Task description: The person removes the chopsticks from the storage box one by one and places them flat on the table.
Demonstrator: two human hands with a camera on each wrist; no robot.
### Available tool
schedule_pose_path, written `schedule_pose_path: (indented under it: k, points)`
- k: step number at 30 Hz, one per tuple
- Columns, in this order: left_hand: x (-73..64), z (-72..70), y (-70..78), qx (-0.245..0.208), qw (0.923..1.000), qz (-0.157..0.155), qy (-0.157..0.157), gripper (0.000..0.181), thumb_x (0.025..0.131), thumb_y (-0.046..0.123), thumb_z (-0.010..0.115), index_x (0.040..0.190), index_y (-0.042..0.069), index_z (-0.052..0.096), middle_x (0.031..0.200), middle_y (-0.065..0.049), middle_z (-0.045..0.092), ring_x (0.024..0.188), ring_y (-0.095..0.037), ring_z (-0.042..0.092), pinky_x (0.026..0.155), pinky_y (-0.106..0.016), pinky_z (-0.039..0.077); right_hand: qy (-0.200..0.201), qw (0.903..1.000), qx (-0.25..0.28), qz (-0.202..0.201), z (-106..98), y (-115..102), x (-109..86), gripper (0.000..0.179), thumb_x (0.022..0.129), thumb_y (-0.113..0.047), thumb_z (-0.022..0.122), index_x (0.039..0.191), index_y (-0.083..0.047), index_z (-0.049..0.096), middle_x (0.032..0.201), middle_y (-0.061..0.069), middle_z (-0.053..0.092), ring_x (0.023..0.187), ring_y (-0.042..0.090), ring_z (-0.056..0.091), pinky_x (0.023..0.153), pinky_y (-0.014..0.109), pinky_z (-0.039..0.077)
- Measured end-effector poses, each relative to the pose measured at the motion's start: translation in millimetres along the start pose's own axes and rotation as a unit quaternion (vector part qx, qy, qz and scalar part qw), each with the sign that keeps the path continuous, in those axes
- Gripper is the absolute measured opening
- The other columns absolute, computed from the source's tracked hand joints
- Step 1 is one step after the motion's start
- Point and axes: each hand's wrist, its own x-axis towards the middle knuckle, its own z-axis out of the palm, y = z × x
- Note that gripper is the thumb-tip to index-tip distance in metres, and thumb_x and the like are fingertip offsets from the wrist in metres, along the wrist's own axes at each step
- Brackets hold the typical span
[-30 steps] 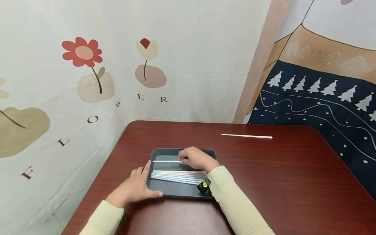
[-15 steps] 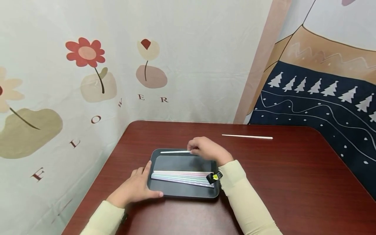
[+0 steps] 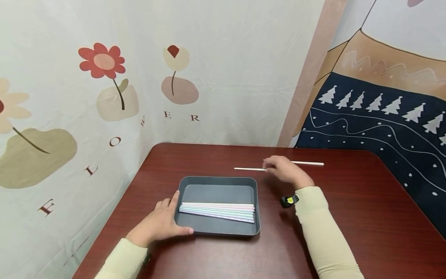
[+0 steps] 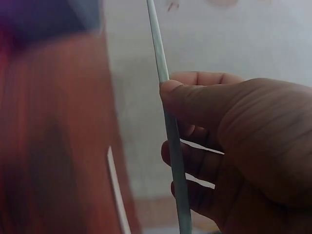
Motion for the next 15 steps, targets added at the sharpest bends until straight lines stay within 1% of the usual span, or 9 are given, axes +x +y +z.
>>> schedule_pose_path:
  k: [3,8,10,15]
  points:
    - [0.3,0.1,0.2,0.000,1.0000,0.000,0.000,0.145,0.057,0.087,0.069,0.156,-0.003,0.015,0.137,-0.027,0.045,0.126,-0.044,0.042,0.090,-0.053,0.047,0.002,0.9999,-0.002,0.014,-4.1,23.9,-5.9,0.008,0.093,-0.001,0.065,0.096,-0.007,0.070,0.090,0.002,0.064,0.083,0.021,0.056,0.078,0.041,0.048]
    - [-0.1,1.0,0.6,-0.003,1.0000,-0.001,-0.002,0.144,0.057,0.086,0.069,0.156,-0.003,0.015,0.137,-0.028,0.045,0.126,-0.045,0.042,0.090,-0.054,0.047,0.015,0.9994,-0.024,0.022,-6.5,60.1,-14.3,0.008,0.092,0.000,0.065,0.092,-0.007,0.068,0.087,0.002,0.063,0.080,0.022,0.053,0.075,0.042,0.045]
    - [-0.3,1.1,1.0,-0.003,1.0000,-0.001,-0.002,0.144,0.057,0.086,0.070,0.156,-0.003,0.015,0.137,-0.028,0.046,0.126,-0.045,0.042,0.090,-0.054,0.047,0.020,0.9990,-0.029,0.027,-7.2,71.3,-17.3,0.009,0.092,0.001,0.065,0.090,-0.008,0.067,0.086,0.003,0.062,0.079,0.022,0.053,0.075,0.042,0.044]
    - [0.0,0.4,1.2,-0.001,1.0000,0.004,0.004,0.144,0.057,0.085,0.070,0.156,-0.003,0.016,0.136,-0.027,0.046,0.125,-0.045,0.043,0.090,-0.054,0.048,0.035,0.9980,-0.049,0.021,-9.6,92.7,-21.7,0.010,0.091,0.000,0.066,0.088,-0.009,0.066,0.085,0.003,0.060,0.079,0.022,0.053,0.076,0.044,0.044]
